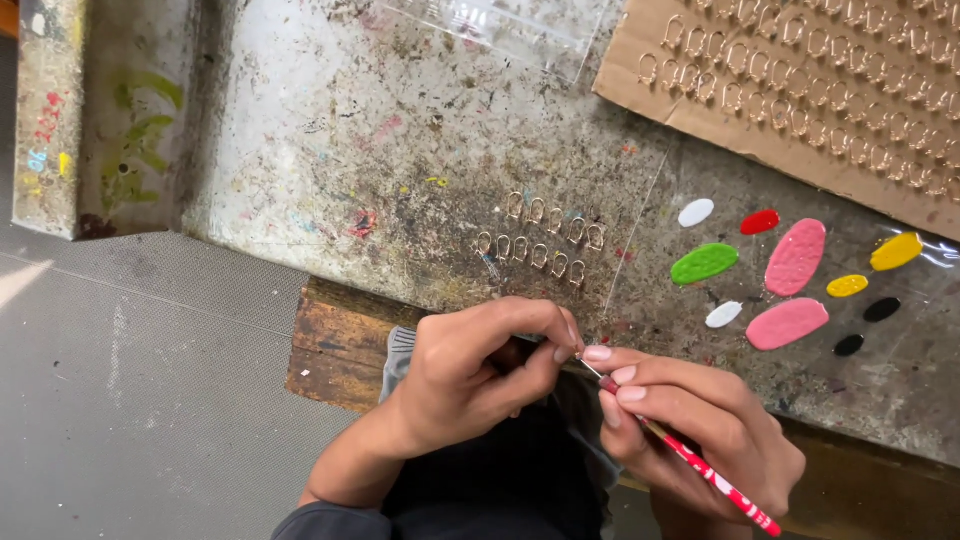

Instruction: Applying paint to small jewelry components using a fine-tipped brush at a workshop bench.

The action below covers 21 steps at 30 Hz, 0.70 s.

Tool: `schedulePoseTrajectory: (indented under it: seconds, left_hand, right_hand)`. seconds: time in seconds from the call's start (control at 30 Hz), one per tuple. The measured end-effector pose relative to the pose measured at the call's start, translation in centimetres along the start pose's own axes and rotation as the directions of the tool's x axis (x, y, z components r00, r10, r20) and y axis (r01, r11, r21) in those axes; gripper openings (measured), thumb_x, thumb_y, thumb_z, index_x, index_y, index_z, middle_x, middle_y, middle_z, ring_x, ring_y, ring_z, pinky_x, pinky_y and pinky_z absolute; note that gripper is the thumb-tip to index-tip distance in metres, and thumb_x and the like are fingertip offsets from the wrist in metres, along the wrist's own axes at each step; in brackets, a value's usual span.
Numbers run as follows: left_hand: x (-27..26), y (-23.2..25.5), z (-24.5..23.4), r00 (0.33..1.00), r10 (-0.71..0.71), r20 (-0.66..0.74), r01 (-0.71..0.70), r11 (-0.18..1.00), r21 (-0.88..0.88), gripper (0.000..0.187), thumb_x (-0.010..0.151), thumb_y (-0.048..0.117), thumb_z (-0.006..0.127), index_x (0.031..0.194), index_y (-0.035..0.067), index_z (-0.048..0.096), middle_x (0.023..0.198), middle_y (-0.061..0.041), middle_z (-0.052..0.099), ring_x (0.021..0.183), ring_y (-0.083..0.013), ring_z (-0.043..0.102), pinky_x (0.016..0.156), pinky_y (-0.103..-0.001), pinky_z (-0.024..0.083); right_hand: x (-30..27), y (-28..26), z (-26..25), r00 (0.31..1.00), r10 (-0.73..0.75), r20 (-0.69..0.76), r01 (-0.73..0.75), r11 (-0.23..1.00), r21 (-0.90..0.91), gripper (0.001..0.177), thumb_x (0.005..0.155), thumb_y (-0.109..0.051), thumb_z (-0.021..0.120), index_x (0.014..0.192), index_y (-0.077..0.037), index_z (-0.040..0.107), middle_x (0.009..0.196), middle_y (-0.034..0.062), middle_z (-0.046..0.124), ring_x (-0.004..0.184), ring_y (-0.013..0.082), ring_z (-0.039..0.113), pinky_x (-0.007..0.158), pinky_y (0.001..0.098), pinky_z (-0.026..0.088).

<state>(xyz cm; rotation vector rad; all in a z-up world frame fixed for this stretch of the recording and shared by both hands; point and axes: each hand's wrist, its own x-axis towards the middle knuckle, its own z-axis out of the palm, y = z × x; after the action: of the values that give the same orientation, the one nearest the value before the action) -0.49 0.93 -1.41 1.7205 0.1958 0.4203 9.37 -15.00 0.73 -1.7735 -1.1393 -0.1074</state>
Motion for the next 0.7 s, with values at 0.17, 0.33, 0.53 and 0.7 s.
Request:
schedulePoseTrajectory:
  seconds: [0.17, 0.33, 0.53, 0.7]
  left_hand:
    - [-0.01, -0.06, -0.09, 1.000, -0.002, 0.011, 0.002, 1.000, 0.000, 0.007, 0.099, -0.001, 0.064, 0.105, 0.003, 0.062, 0.100, -0.009, 0.073, 0.080, -0.0132, 0.070, 0.058, -0.020, 0.051]
    - [-0.11, -0.24, -0.11, 1.000, -0.001, 0.008, 0.001, 1.000, 0.009, 0.008, 0.099, 0.000, 0.065, 0.105, 0.004, 0.063, 0.101, -0.008, 0.073, 0.079, -0.0123, 0.070, 0.056, -0.020, 0.051]
    - [-0.01, -0.19, -0.19, 1.000, 0.009, 0.014, -0.009, 1.000, -0.009, 0.007, 0.099, -0.001, 0.064, 0.105, 0.002, 0.062, 0.101, -0.009, 0.073, 0.081, -0.0139, 0.071, 0.059, -0.021, 0.052]
    - [0.05, -0.22, -0.19, 1.000, 0.028, 0.007, -0.028, 1.000, -0.014, 0.007, 0.099, -0.002, 0.063, 0.106, 0.001, 0.062, 0.100, -0.010, 0.073, 0.082, -0.0153, 0.072, 0.060, -0.021, 0.053]
  right_hand:
    - [-0.19, 0.02, 0.08, 1.000, 0.001, -0.002, -0.001, 1.000, 0.005, 0.011, 0.087, -0.003, 0.071, 0.091, 0.000, 0.061, 0.087, 0.0170, 0.070, 0.078, 0.0238, 0.083, 0.078, 0.0261, 0.072]
    - [-0.40, -0.06, 0.33, 0.999, 0.025, -0.021, -0.025, 1.000, -0.002, 0.011, 0.087, -0.003, 0.072, 0.090, 0.000, 0.061, 0.086, 0.0170, 0.069, 0.076, 0.0242, 0.082, 0.076, 0.0255, 0.072]
    - [-0.47, 0.01, 0.31, 1.000, 0.012, -0.005, -0.012, 1.000, 0.002, 0.012, 0.087, -0.003, 0.072, 0.091, 0.000, 0.062, 0.087, 0.0170, 0.069, 0.078, 0.0242, 0.082, 0.077, 0.0258, 0.072]
    - [-0.47, -0.09, 0.43, 1.000, 0.016, -0.020, -0.017, 0.999, -0.032, 0.011, 0.087, -0.004, 0.072, 0.090, -0.001, 0.061, 0.086, 0.0161, 0.070, 0.076, 0.0238, 0.082, 0.075, 0.0245, 0.071]
